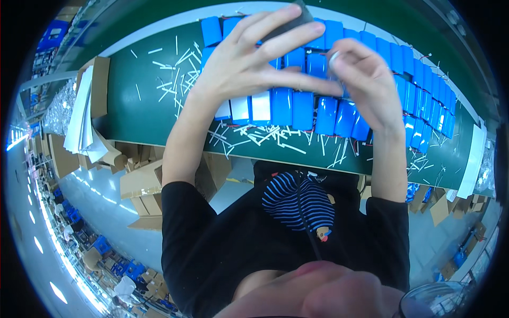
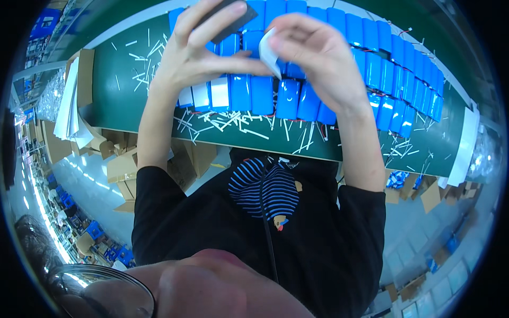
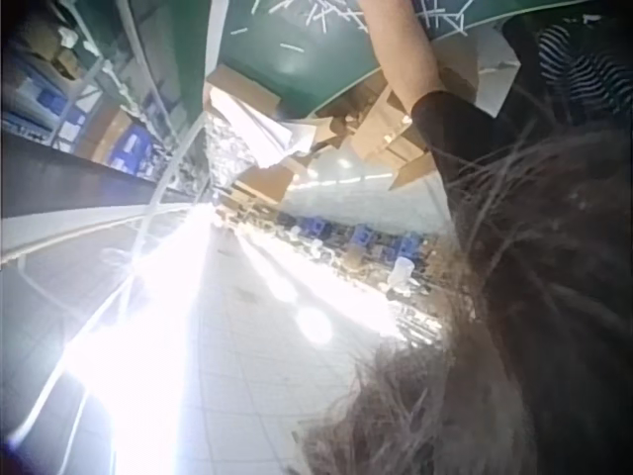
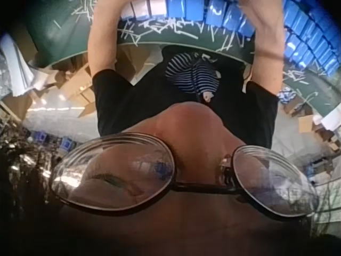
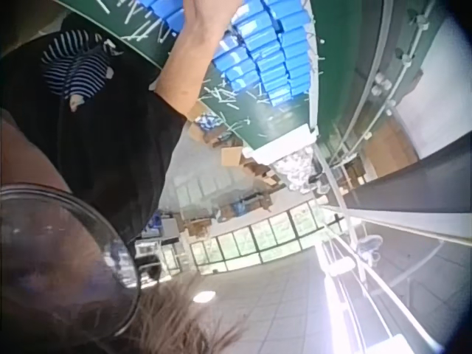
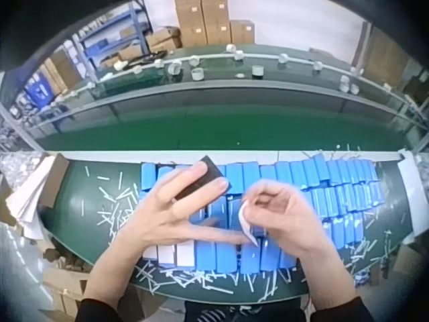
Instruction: The person is aligning blue electronic modules on a production workbench and applying small grey labels or stickers to each unit.
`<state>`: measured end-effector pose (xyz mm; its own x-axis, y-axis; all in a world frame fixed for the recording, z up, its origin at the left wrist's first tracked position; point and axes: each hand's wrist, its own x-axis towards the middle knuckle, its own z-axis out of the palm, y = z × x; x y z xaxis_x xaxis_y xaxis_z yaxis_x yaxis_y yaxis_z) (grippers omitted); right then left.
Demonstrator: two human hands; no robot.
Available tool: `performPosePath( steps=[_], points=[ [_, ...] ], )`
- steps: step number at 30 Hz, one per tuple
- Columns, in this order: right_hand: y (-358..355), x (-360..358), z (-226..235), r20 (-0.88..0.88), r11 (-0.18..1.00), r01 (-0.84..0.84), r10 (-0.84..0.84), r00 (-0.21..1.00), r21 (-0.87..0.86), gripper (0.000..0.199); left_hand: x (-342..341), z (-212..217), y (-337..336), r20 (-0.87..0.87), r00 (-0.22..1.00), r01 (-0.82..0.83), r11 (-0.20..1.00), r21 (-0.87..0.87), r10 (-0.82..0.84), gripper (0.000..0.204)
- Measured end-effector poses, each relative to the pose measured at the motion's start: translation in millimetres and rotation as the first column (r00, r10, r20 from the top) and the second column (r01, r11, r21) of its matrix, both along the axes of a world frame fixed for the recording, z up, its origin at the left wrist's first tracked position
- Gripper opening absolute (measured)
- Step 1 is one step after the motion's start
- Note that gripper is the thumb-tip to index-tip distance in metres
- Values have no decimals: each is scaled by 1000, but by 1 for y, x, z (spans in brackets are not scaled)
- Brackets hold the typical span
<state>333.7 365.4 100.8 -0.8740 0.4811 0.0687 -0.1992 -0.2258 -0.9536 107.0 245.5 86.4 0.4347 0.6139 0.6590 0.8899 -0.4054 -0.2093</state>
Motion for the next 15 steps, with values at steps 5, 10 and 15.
performPosePath(
  steps=[5,10,15],
  points=[
    [10,13,4,-23,904,268,-276,961,332,13,-22,-3,-7,165,973,-116,960,-254,162,65],
    [-32,-10,-1,279,717,-135,-85,957,683,11,-34,-10,-9,204,945,-180,927,-330,256,58],
    [-47,-21,-9,310,575,-185,-127,942,797,12,-42,-6,-11,200,948,-178,935,-308,247,57]
  ],
)
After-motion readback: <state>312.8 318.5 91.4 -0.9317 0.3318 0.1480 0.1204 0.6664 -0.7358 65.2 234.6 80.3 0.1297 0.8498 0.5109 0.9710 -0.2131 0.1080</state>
